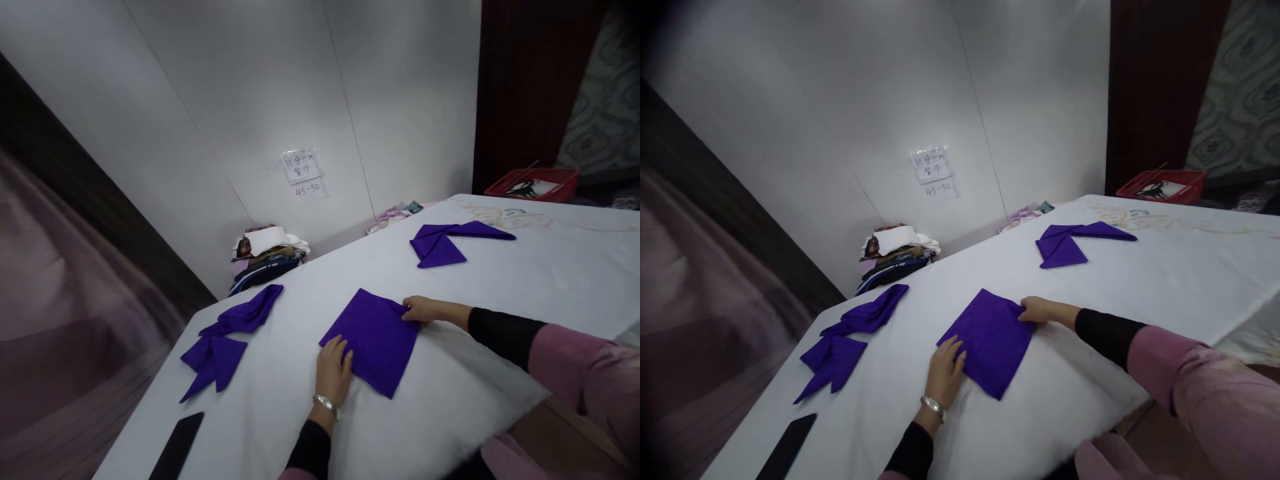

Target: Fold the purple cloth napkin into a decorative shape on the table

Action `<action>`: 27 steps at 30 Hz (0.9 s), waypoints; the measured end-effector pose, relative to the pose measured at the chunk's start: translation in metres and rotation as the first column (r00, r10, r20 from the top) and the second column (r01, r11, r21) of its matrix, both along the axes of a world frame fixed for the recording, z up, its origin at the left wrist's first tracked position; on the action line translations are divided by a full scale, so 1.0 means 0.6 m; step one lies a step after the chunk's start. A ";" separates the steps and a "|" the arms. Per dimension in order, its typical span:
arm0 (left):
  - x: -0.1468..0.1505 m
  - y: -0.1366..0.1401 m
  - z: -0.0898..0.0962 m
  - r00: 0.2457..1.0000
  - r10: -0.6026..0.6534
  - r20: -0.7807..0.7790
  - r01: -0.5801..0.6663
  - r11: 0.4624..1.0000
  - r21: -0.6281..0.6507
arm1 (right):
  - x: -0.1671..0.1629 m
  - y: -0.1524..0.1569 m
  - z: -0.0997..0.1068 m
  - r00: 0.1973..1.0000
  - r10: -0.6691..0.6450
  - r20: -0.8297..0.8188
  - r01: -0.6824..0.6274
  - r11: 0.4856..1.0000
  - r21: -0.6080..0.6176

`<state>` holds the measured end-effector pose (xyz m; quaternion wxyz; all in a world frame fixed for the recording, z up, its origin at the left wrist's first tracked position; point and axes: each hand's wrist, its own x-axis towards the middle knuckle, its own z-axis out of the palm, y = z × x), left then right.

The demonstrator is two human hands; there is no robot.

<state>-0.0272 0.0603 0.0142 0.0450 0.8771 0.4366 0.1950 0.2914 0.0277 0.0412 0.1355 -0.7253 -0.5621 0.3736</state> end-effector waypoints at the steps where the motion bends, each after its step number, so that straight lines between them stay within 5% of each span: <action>1: 0.009 -0.009 -0.003 1.000 -0.008 -0.012 0.008 1.000 -0.028 | 0.002 -0.001 0.001 0.999 -0.018 -0.048 0.017 1.000 -0.009; 6: 0.028 -0.016 -0.003 0.986 0.061 -0.154 -0.093 0.974 -0.209 | 0.003 0.003 0.008 0.950 -0.130 -0.284 0.136 0.991 0.002; 11: 0.018 -0.002 0.001 0.980 0.047 -0.195 -0.094 0.966 -0.242 | -0.006 -0.010 0.002 0.877 -0.233 -0.421 0.243 0.970 -0.031; 16: 0.007 0.017 0.020 0.972 0.029 -0.232 -0.097 0.953 -0.287 | -0.006 -0.063 -0.012 0.807 -0.134 -0.575 0.081 0.990 -0.116; 23: 0.050 -0.014 0.024 0.981 -0.104 -0.164 0.054 0.957 -0.285 | 0.025 -0.103 -0.021 0.953 -0.043 -0.300 0.022 0.997 -0.073; 27: 0.058 -0.031 0.006 0.967 -0.172 -0.186 0.123 0.961 -0.248 | 0.026 -0.108 -0.018 0.956 -0.016 -0.293 0.003 0.999 -0.047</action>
